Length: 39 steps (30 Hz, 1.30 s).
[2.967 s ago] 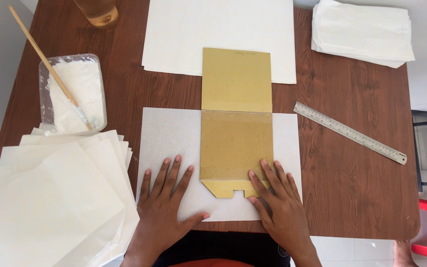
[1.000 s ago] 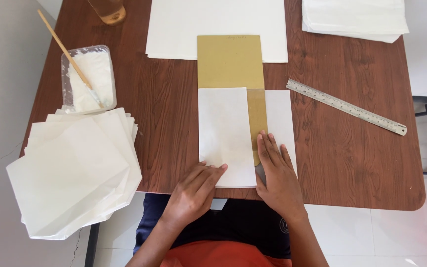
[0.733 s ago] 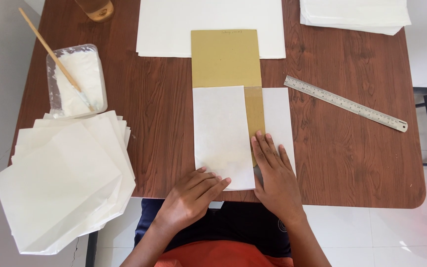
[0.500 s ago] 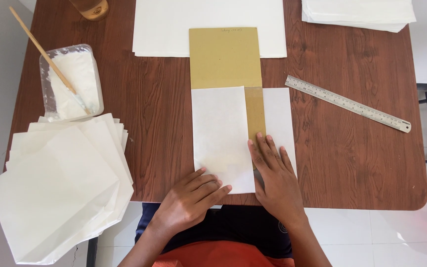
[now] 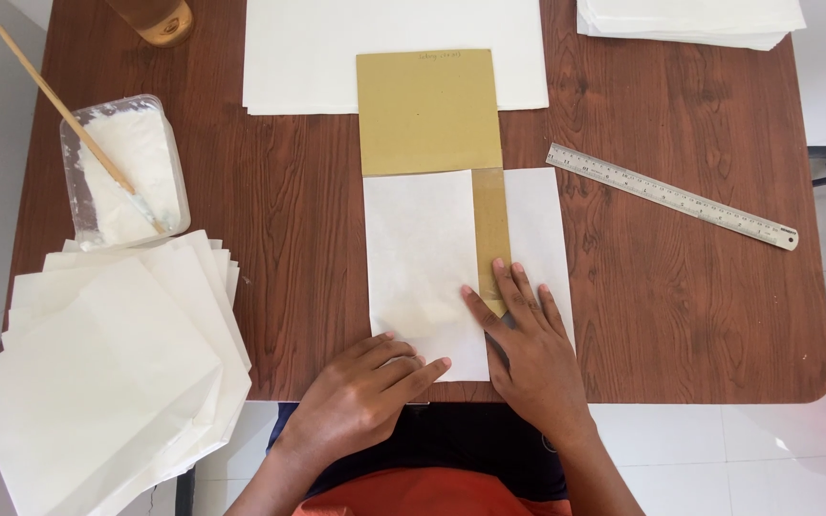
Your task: Folding and gluing paper to create a handmade paper bag using a template and brush.
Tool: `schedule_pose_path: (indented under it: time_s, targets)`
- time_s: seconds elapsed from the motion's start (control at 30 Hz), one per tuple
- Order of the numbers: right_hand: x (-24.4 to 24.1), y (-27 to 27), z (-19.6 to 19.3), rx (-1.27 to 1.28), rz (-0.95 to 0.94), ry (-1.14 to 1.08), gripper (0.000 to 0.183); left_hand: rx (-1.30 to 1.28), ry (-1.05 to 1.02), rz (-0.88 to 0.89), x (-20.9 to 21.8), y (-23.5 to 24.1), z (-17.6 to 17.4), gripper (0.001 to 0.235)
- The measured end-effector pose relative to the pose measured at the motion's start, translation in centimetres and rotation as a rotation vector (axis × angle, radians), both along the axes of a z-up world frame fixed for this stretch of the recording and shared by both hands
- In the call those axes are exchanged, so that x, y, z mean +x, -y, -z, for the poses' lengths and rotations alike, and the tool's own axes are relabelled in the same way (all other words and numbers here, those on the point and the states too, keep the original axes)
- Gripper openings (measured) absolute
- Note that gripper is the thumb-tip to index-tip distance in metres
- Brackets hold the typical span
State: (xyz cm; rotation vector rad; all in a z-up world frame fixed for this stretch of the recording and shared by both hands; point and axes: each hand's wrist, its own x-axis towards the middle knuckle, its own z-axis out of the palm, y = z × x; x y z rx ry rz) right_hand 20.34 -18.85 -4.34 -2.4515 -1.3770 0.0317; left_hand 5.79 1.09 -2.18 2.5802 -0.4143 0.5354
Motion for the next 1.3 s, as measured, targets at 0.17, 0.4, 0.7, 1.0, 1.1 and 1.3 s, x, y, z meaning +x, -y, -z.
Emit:
schedule_pose_path:
  time_s: [0.17, 0.4, 0.7, 1.0, 1.1, 1.3]
  targets:
    - [0.1, 0.0, -0.1, -0.019, -0.002, -0.003, 0.069, -0.090, -0.100, 0.049, 1.8, -0.6, -1.6, 0.032]
    - [-0.4, -0.6, -0.3, -0.137, 0.120, -0.107, 0.064, 0.062, -0.226, -0.138, 11.1, -3.8, 2.8, 0.050]
    - [-0.4, -0.3, -0.4, -0.104, 0.131, -0.200, 0.069, 0.165, -0.423, -0.212, 12.6, -4.2, 3.9, 0.067]
    - [-0.4, -0.5, -1.0, -0.108, 0.144, -0.210, 0.065, 0.261, -0.376, -0.213, 12.9, -4.1, 3.4, 0.066]
    - [-0.5, -0.9, -1.7, -0.110, 0.152, -0.250, 0.063, 0.235, -0.383, -0.204, 12.9, -4.2, 3.4, 0.066]
    - [0.0, -1.1, -2.4, -0.087, 0.146, -0.310, 0.054, 0.154, -0.380, -0.148, 13.8, -5.0, 3.5, 0.067]
